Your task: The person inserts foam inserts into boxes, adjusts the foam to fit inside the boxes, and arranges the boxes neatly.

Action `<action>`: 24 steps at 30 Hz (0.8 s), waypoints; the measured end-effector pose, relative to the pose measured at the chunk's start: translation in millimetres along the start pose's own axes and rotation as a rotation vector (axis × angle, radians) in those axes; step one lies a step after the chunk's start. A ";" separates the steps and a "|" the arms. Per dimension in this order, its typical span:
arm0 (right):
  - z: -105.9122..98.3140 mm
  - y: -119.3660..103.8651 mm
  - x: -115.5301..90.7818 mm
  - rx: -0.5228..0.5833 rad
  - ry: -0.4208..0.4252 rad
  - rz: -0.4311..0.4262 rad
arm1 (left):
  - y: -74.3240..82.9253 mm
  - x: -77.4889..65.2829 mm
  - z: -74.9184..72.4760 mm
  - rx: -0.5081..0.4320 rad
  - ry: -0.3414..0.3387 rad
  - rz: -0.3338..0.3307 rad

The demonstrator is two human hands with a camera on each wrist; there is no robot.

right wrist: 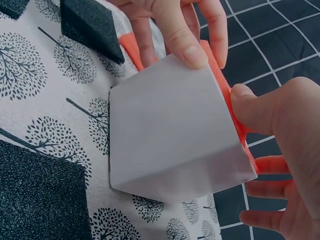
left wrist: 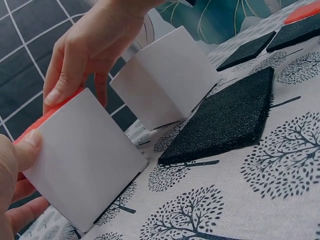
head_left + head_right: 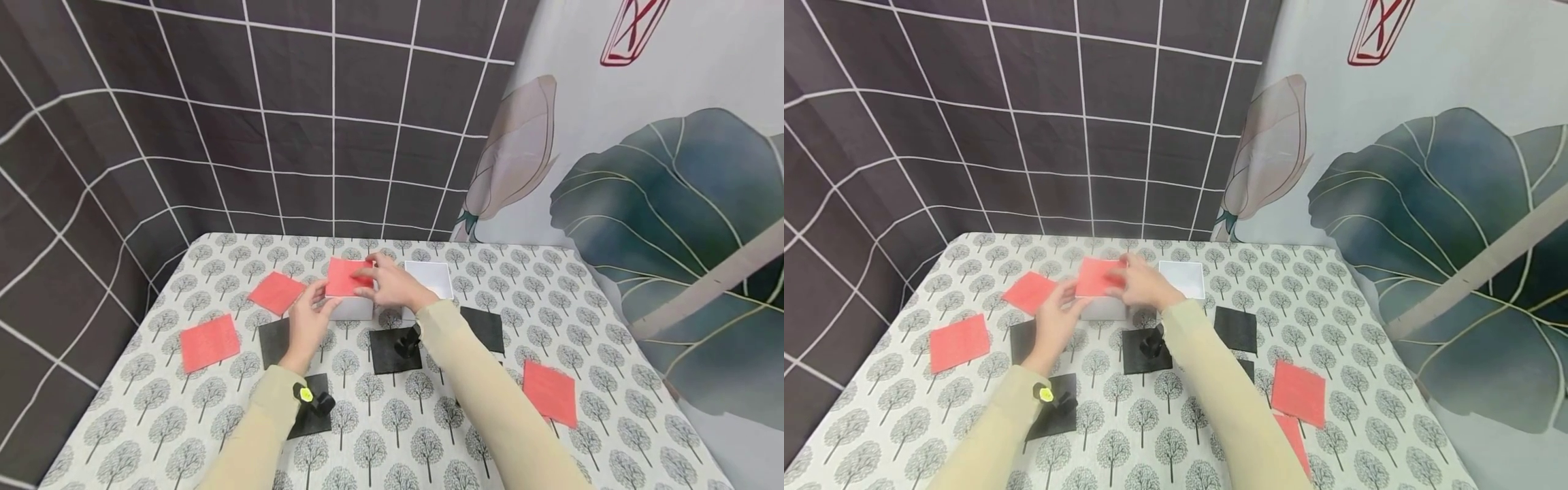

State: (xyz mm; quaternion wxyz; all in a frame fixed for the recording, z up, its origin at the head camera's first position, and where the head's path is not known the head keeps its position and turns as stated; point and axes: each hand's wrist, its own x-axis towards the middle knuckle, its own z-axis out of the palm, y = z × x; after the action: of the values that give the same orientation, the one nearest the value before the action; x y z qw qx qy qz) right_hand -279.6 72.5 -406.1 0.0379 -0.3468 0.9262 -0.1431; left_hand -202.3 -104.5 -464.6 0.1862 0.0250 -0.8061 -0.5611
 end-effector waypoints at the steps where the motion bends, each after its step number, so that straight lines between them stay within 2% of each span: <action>1: 0.0 -0.6 0.4 0.001 0.006 0.001 | 0.0 0.5 -0.5 0.001 0.000 0.003; 11: 1.1 -4.4 1.5 -0.022 -0.015 0.090 | -0.3 -1.1 -0.9 0.000 0.006 0.044; 17: 2.5 -2.4 6.3 0.001 -0.035 0.139 | -1.4 -1.4 -0.2 -0.004 0.015 0.041; 21: 5.3 -2.9 10.4 0.032 -0.013 0.172 | -2.1 -1.0 -0.4 -0.009 0.005 0.021; 24: 8.1 -7.6 14.2 0.016 0.019 0.160 | -2.0 -1.3 -1.0 -0.011 0.001 0.020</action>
State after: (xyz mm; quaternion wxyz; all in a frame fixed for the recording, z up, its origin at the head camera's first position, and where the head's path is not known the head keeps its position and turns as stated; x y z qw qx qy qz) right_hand -284.1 55.8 -411.2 0.0431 -0.2700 0.9501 -0.1501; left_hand -201.1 -105.9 -466.5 0.1923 0.0163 -0.8032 -0.5636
